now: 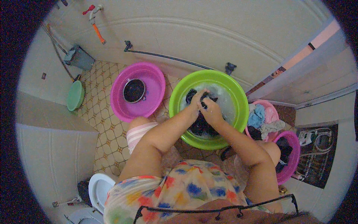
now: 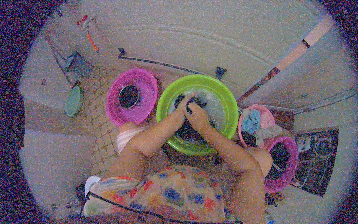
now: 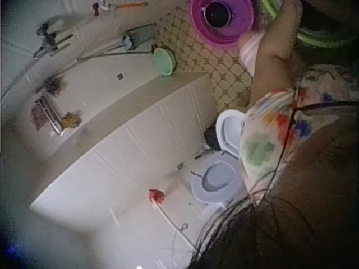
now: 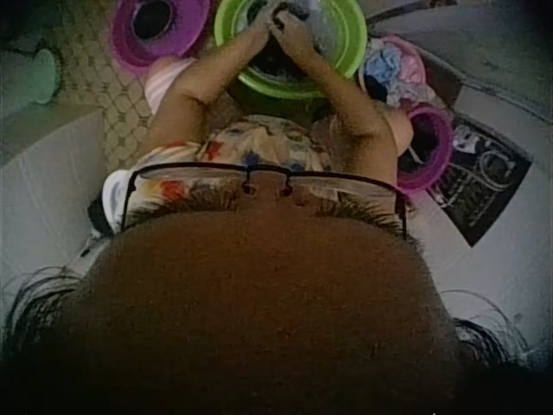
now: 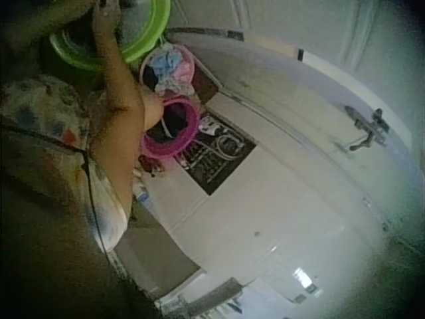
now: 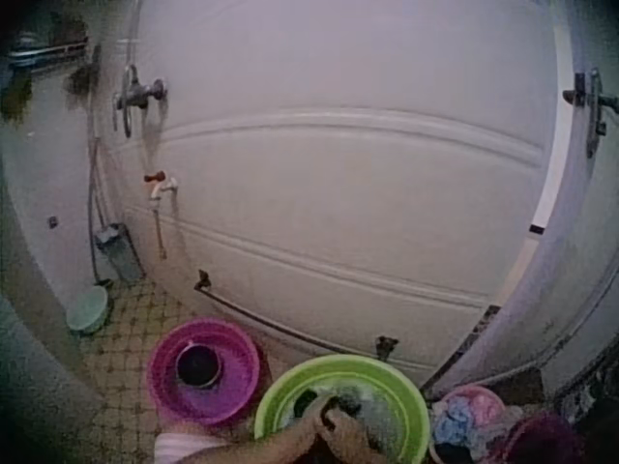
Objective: The person hand-washes a dark garment in a green basin filled with soapy water. They repeatedly submerge, agitate, and wring the fabric, then lift and inspect it before continuing to wash.
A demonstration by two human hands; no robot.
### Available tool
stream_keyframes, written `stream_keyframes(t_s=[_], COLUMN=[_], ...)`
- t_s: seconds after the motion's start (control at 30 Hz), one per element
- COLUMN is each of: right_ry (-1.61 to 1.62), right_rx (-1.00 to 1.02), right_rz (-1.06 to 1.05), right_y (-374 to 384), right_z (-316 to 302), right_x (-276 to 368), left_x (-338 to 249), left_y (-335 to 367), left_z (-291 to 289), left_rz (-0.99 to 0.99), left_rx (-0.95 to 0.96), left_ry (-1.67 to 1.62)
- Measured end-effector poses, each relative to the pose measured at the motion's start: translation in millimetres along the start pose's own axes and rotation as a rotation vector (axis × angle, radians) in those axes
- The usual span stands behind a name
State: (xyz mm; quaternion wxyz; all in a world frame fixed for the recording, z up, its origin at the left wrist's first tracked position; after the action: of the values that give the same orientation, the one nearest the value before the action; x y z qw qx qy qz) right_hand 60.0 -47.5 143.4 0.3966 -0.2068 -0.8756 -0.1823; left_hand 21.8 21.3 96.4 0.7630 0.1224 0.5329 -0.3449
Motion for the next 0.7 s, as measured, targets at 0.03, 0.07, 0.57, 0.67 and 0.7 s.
stream_keyframes(t_s=[0.03,0.07,0.57,0.67,0.7], right_ry=[-0.017,-0.035,0.236,0.211,0.305], right_rx=[0.038,0.074,0.018,0.129,0.105], right_rz=[-0.003,-0.006,0.403,0.413,0.398], right_y=[0.7,1.8,38.7,33.8,33.4], right_z=[0.1,1.0,-37.6,-43.8,-50.5], right_x=[-0.1,-1.1,-130.0,-114.1,-100.6], left_x=[8.3,18.5,1.5,-23.2,-24.3], left_y=[-2.5,-3.7,-1.0,-20.8,-27.6], left_z=[-2.4,-5.2,-10.8,11.6,20.6], left_rz=[-0.079,-0.144,0.411,0.467,0.368], left_rx=[-0.026,-0.182,0.529,0.645,0.656], left_ry=[-0.031,-0.051,1.011,1.057,1.021])
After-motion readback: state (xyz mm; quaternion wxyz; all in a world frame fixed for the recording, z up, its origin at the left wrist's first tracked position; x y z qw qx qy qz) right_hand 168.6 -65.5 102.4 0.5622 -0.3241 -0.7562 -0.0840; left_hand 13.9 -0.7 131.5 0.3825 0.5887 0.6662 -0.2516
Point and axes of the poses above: each hand's wrist, its own y-axis towards the middle knuckle, its own z-axis out of the palm, x = y × z, the point moved 8 cm from there along y, towards the middle knuckle, and after that the axes turned 10 degrees about z, right-handed, at the moved point
